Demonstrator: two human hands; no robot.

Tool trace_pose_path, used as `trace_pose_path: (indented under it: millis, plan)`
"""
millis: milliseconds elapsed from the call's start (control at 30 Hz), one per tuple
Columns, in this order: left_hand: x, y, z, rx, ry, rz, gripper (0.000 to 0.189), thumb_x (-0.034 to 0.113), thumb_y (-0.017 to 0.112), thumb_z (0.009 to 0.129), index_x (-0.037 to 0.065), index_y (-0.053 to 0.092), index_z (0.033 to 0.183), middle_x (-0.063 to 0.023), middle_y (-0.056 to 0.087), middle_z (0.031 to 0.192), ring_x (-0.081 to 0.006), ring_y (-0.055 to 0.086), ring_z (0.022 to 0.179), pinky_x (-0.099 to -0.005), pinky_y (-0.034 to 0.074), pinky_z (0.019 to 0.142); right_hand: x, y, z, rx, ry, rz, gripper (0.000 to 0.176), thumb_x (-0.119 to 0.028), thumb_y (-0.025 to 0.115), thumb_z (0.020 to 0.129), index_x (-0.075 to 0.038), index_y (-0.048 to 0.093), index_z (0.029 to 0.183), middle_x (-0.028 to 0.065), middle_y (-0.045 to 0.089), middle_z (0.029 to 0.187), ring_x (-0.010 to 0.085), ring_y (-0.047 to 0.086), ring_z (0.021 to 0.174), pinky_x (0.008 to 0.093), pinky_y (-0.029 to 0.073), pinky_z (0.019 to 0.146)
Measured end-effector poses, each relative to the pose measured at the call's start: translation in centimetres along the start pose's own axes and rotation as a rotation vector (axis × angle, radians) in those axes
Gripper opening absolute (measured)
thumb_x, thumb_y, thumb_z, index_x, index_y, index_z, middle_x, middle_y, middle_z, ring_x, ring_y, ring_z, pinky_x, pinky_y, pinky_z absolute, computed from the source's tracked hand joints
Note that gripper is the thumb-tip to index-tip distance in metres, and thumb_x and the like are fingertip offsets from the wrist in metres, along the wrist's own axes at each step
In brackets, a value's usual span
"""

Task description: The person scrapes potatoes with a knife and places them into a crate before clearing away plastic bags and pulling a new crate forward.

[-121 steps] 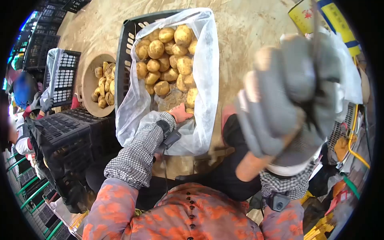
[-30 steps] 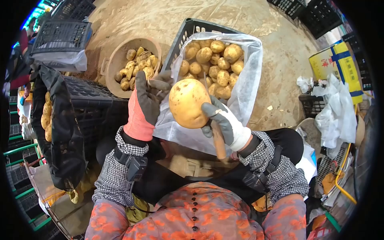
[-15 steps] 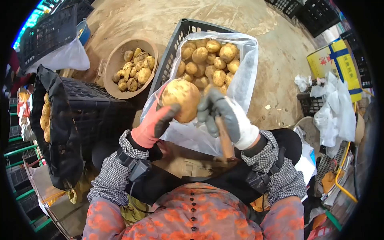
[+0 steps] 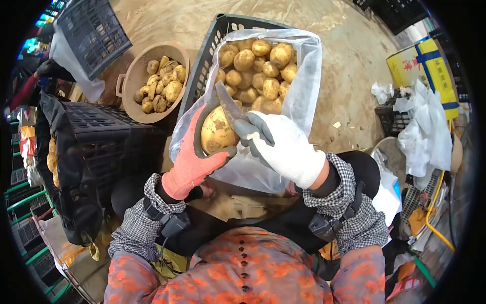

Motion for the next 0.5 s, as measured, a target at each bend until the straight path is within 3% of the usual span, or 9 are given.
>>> trace_pose_path:
  millis: [33, 67, 100, 167, 367, 400, 467, 500]
  plan:
    - [0.8, -0.1, 0.0, 0.008, 0.148, 0.281, 0.081, 0.01, 0.072, 0.069, 0.003, 0.033, 0.139, -0.0159, 0.041, 0.135, -0.0271, 0.043, 0.125, -0.0368, 0.034, 0.104, -0.1, 0.3, 0.1, -0.037, 0.011, -0.029, 0.031, -0.02, 0.054, 0.088, 0.003, 0.056, 0.108, 0.0165, 0.061, 0.079, 0.0319, 0.059, 0.07, 0.0369, 0.046, 0.064]
    - [1.1, -0.4, -0.1, 0.04, 0.17, 0.431, 0.078, 0.013, 0.073, 0.069, 0.001, 0.036, 0.136, -0.02, 0.04, 0.134, -0.0331, 0.04, 0.126, -0.0394, 0.032, 0.106, 0.0, 0.1, 0.0, -0.007, 0.026, -0.076, 0.031, -0.021, 0.055, 0.087, 0.001, 0.058, 0.11, 0.0176, 0.063, 0.084, 0.0342, 0.06, 0.075, 0.0376, 0.048, 0.067]
    - [1.4, -0.4, -0.2, 0.038, 0.168, 0.43, 0.078, 0.013, 0.073, 0.069, 0.001, 0.036, 0.136, -0.02, 0.04, 0.134, -0.0331, 0.04, 0.126, -0.0394, 0.032, 0.106, 0.3, 0.2, 0.0, -0.007, 0.029, -0.075, 0.031, -0.021, 0.055, 0.087, 0.001, 0.058, 0.11, 0.0176, 0.063, 0.084, 0.0342, 0.06, 0.075, 0.0376, 0.048, 0.067]
    - [2.3, -0.2, -0.5, 0.038, 0.223, 0.651, 0.079, 0.017, 0.074, 0.069, 0.0, 0.036, 0.136, -0.0217, 0.041, 0.134, -0.0358, 0.039, 0.126, -0.0406, 0.032, 0.106, -0.3, 0.3, -0.1, 0.036, -0.164, -0.206, 0.033, -0.023, 0.056, 0.086, 0.0, 0.058, 0.109, 0.0175, 0.063, 0.086, 0.034, 0.06, 0.08, 0.0395, 0.048, 0.07]
    - [-0.9, -0.9, -0.7, 0.027, 0.012, 0.474, 0.077, 0.02, 0.074, 0.069, -0.001, 0.039, 0.134, -0.0219, 0.043, 0.131, -0.0367, 0.041, 0.123, -0.0416, 0.033, 0.105, -1.0, 0.9, -0.2, -0.052, -0.26, -0.574, 0.038, -0.024, 0.058, 0.082, 0.0, 0.057, 0.112, 0.0185, 0.063, 0.089, 0.0354, 0.06, 0.082, 0.0417, 0.048, 0.073]
    - [-0.8, -1.0, -0.8, 0.03, 0.011, 0.474, 0.077, 0.02, 0.074, 0.069, -0.001, 0.039, 0.134, -0.0219, 0.043, 0.131, -0.0367, 0.041, 0.123, -0.0416, 0.033, 0.105, -0.7, 1.0, -0.1, -0.054, -0.262, -0.573, 0.038, -0.024, 0.058, 0.082, 0.0, 0.057, 0.112, 0.0185, 0.063, 0.089, 0.0354, 0.06, 0.082, 0.0417, 0.048, 0.073]
    - [1.4, -0.7, -0.7, 0.067, 0.239, 0.682, 0.077, 0.021, 0.075, 0.069, -0.001, 0.04, 0.134, -0.0222, 0.044, 0.13, -0.0372, 0.042, 0.12, -0.0416, 0.034, 0.103, 0.8, 1.6, 0.5, -0.132, -0.105, -0.187, 0.033, -0.029, 0.057, 0.087, 0.0, 0.058, 0.105, 0.0133, 0.063, 0.083, 0.0267, 0.061, 0.07, 0.036, 0.049, 0.064]
    - [2.0, -0.7, -0.4, 0.066, 0.241, 0.683, 0.077, 0.021, 0.075, 0.069, -0.001, 0.04, 0.134, -0.0222, 0.044, 0.13, -0.0372, 0.042, 0.12, -0.0416, 0.034, 0.103, 0.4, 1.7, 0.4, -0.13, -0.106, -0.188, 0.033, -0.029, 0.057, 0.087, 0.0, 0.058, 0.105, 0.0133, 0.063, 0.083, 0.0267, 0.061, 0.07, 0.036, 0.049, 0.064]
Point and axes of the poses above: each hand's wrist, its own z-axis towards the middle knuckle, its own y-axis out of the palm, x = y × z, the point moved 7 cm from there along z, towards the middle knuckle
